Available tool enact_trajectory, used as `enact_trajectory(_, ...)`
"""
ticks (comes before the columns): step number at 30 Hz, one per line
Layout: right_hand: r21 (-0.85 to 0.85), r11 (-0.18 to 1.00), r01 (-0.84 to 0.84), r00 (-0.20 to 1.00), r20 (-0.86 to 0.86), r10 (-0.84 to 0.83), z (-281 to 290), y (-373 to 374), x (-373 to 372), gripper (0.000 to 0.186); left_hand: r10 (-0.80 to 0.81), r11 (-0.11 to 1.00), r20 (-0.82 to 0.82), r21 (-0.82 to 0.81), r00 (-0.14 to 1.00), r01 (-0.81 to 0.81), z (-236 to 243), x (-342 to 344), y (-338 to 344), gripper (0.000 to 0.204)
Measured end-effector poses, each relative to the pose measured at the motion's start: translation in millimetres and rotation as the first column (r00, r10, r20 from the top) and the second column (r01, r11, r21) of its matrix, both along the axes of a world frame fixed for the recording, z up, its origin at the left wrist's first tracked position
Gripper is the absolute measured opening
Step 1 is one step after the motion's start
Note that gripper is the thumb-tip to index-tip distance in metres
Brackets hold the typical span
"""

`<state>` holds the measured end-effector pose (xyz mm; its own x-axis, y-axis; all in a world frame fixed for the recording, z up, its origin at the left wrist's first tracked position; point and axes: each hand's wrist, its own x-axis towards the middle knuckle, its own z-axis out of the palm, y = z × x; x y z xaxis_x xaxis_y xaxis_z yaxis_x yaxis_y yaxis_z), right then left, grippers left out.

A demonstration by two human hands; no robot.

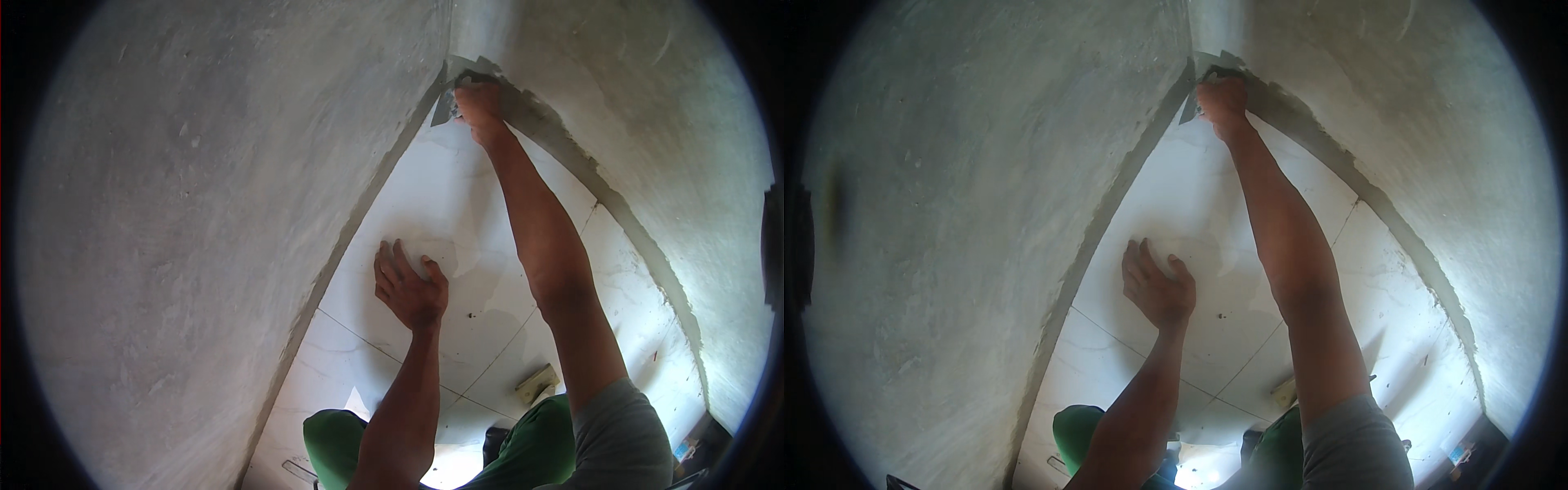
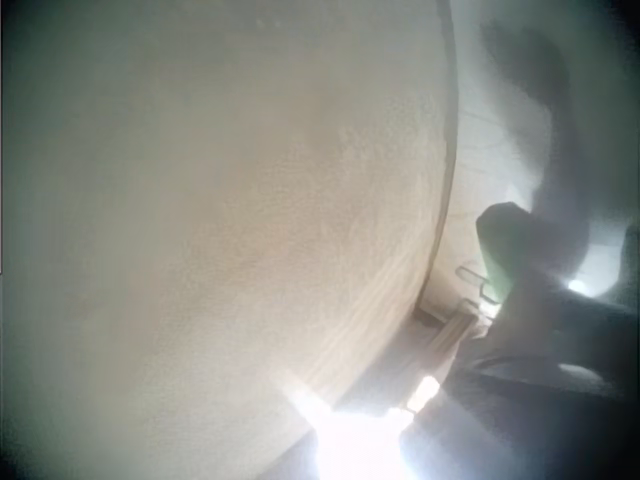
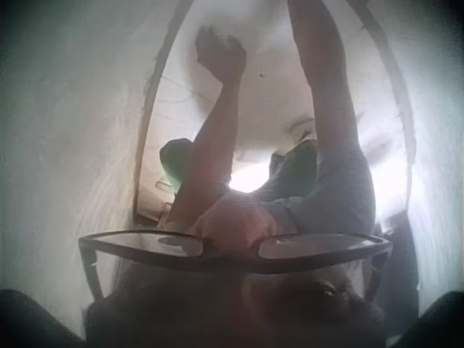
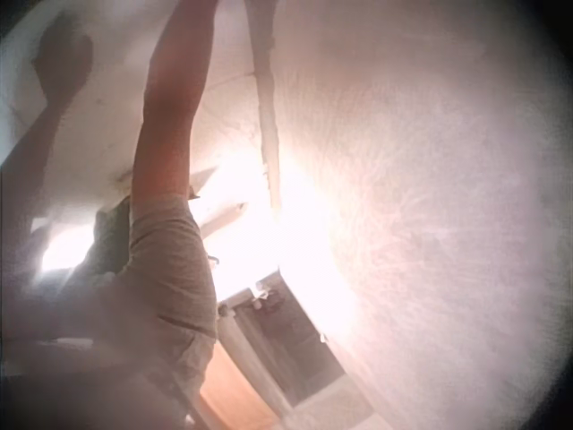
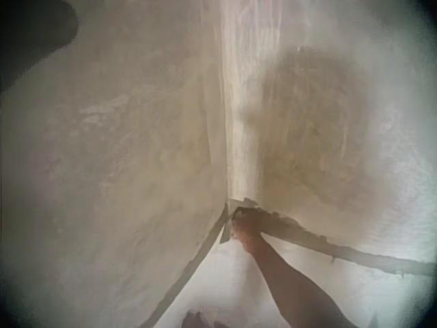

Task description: The person applies plaster along the corner where a tiled floor meets a wall using a small metal spatula and a flat trowel, periodically taking fresh plaster from a bucket on the floor.

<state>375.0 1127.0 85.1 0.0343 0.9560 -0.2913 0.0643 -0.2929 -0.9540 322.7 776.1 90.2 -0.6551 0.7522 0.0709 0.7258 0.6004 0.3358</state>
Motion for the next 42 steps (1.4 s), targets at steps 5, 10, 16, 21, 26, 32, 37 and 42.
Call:
enact_trajectory(5,0.016,1.000,-0.025,0.988,-0.151,0.027,8,-7,-2,0.017,0.005,1.000,0.028,-0.006,1.000,-0.005,2,-1,0,0.058)
enact_trajectory(10,-0.016,1.000,0.026,0.988,-0.154,-0.028,25,-11,-9,0.021,0.009,1.000,0.014,0.001,1.000,-0.009,-1,-2,-2,0.058)
enact_trajectory(16,0.020,0.998,0.055,0.986,-0.158,-0.052,44,-12,-1,0.018,-0.009,1.000,0.020,-0.009,1.000,0.009,1,2,1,0.059)
enact_trajectory(21,0.054,0.994,0.094,0.955,-0.285,-0.075,79,-51,25,0.020,-0.014,1.000,0.009,0.019,1.000,0.014,3,-1,-1,0.059)
enact_trajectory(26,-0.079,0.993,0.089,0.962,-0.253,-0.107,51,-59,40,0.023,-0.019,1.000,-0.006,0.022,1.000,0.019,-3,-4,-2,0.059)
enact_trajectory(32,-0.122,0.992,0.020,0.956,-0.289,-0.055,7,-32,35,0.023,-0.027,1.000,-0.013,-0.007,1.000,0.027,-6,3,0,0.059)
enact_trajectory(37,-0.147,0.987,0.062,0.958,-0.268,-0.100,1,-26,15,0.024,-0.038,0.999,-0.033,0.038,0.999,0.039,0,1,0,0.057)
enact_trajectory(42,-0.128,0.992,0.013,0.978,-0.206,-0.039,-10,-12,15,0.021,-0.032,0.999,0.007,-0.010,0.999,0.032,-3,3,0,0.060)
